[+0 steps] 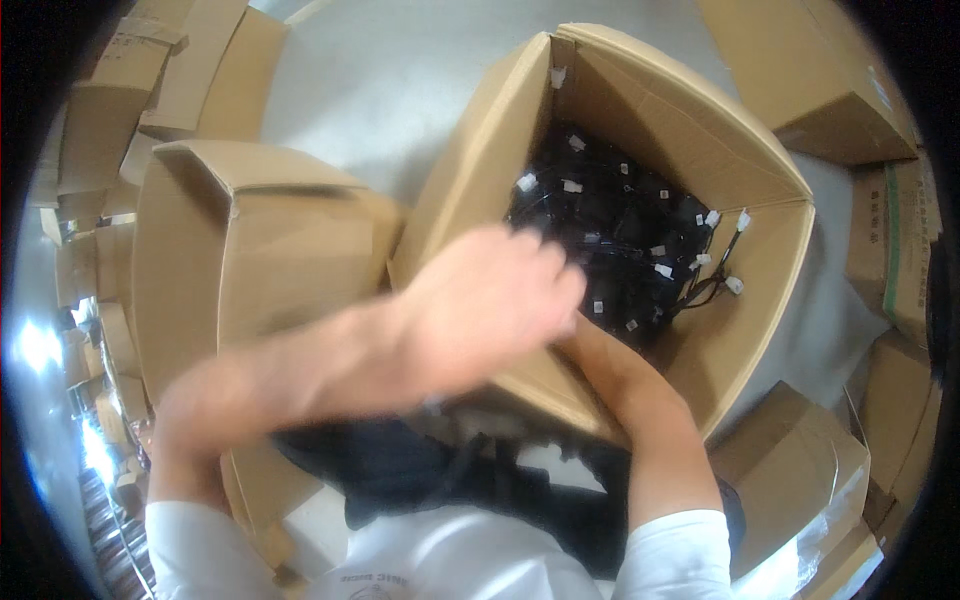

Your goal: The person takes electronic devices out of a large cardboard box and packs them into a smaller cardboard box by hand.

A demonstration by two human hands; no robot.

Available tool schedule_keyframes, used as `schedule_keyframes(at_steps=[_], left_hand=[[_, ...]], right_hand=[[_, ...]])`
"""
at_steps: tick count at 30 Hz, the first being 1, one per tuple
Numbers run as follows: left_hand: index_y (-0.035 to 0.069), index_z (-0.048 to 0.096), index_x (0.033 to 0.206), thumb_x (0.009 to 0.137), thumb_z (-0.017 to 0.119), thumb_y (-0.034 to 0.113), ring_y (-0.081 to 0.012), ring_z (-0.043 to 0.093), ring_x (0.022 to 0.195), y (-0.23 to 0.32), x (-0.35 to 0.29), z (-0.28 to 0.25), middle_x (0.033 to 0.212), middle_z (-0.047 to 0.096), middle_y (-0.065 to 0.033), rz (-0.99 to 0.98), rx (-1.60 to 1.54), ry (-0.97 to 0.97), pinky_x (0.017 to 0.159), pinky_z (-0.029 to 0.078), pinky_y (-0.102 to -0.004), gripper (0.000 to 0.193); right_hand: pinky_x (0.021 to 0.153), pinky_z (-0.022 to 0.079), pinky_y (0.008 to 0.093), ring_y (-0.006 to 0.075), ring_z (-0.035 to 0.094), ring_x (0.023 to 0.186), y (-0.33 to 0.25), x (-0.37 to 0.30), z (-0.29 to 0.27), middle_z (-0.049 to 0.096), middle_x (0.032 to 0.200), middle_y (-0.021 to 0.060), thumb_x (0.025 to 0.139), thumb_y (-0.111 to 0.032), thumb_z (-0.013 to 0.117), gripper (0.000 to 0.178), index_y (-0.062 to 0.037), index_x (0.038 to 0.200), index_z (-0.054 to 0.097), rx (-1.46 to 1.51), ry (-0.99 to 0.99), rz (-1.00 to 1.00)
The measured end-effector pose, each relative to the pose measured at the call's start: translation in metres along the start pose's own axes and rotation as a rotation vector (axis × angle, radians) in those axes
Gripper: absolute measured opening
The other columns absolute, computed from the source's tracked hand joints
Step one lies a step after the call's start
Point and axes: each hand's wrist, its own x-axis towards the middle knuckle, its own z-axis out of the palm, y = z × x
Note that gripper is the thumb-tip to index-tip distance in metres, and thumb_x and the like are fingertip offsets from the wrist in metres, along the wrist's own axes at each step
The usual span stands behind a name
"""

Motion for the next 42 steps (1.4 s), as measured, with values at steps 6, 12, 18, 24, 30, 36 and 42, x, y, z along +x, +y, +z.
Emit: schedule_keyframes(at_steps=[6,12,18,24,30,36,42], left_hand=[[0.0,0.065,0.115,0.086,0.073,0.026,-0.0238,0.06,0.082,0.032,-0.071,-0.007,0.086,0.06,-0.0086,-0.173,-0.005,-0.072,0.076,0.048,-0.0355,0.04],[-0.001,0.065,0.12,0.09,0.066,0.025,-0.0227,0.062,0.083,0.038,-0.06,-0.001,0.088,0.063,-0.0073,-0.03,0.094,-0.03,0.075,0.048,-0.0332,0.04],[-0.005,0.064,0.122,0.084,0.063,0.017,-0.0227,0.063,0.085,0.054,-0.072,-0.001,0.092,0.066,-0.0105,0.048,0.111,-0.083,0.075,0.047,-0.0333,0.044],[-0.007,0.063,0.123,0.083,0.062,0.012,-0.0233,0.065,0.088,0.056,-0.069,0.01,0.096,0.068,-0.0143,0.022,0.08,-0.201,0.075,0.048,-0.0333,0.045],[-0.008,0.062,0.125,0.087,0.062,0.013,-0.0241,0.066,0.09,0.064,-0.069,0.004,0.098,0.069,-0.0152,0.027,0.073,-0.243,0.075,0.048,-0.0339,0.044],[-0.007,0.062,0.124,0.088,0.062,0.017,-0.0235,0.066,0.09,0.063,-0.064,0.005,0.098,0.069,-0.0142,0.055,0.132,-0.263,0.075,0.048,-0.0333,0.043],[-0.007,0.061,0.125,0.088,0.062,0.017,-0.0218,0.064,0.088,0.059,-0.068,0.004,0.096,0.068,-0.0128,0.039,0.136,-0.225,0.072,0.045,-0.0324,0.045]], right_hand=[[0.124,0.02,0.0407,0.028,0.033,0.146,0.012,0.002,0.004,0.046,0.152,0.0072,0.095,-0.023,0.047,0.049,-0.0069,0.14,0.056,-0.248,0.057,-0.09],[0.125,0.019,0.0457,0.0295,0.037,0.144,0.004,-0.015,-0.023,0.044,0.153,0.0133,0.096,-0.024,0.044,0.049,-0.0025,0.139,0.055,-0.224,0.045,-0.113],[0.125,0.012,0.0484,0.0233,0.027,0.151,0.04,-0.077,-0.017,0.04,0.158,0.0118,0.094,-0.047,0.052,0.07,-0.0028,0.148,0.045,-0.354,-0.169,0.024],[0.124,0.012,0.0509,0.0243,0.031,0.148,0.019,-0.066,-0.023,0.046,0.153,0.0118,0.096,-0.046,0.052,0.069,-0.0014,0.148,0.045,-0.38,-0.182,0.073],[0.119,0.03,0.0461,0.0313,0.047,0.136,-0.004,-0.016,-0.087,0.053,0.144,0.0169,0.097,-0.04,0.056,0.062,0.0021,0.142,0.05,-0.05,0.197,0.241],[0.112,0.04,0.0438,0.0375,0.05,0.134,0.019,0.007,-0.075,0.045,0.153,0.017,0.097,-0.036,0.054,0.06,-0.0017,0.146,0.047,-0.177,-0.103,0.087],[0.096,0.051,0.041,0.0297,0.064,0.105,0.008,0.021,-0.078,0.061,0.124,0.0163,0.092,-0.021,0.056,0.033,-0.0017,0.118,0.062,-0.02,0.016,0.238]])
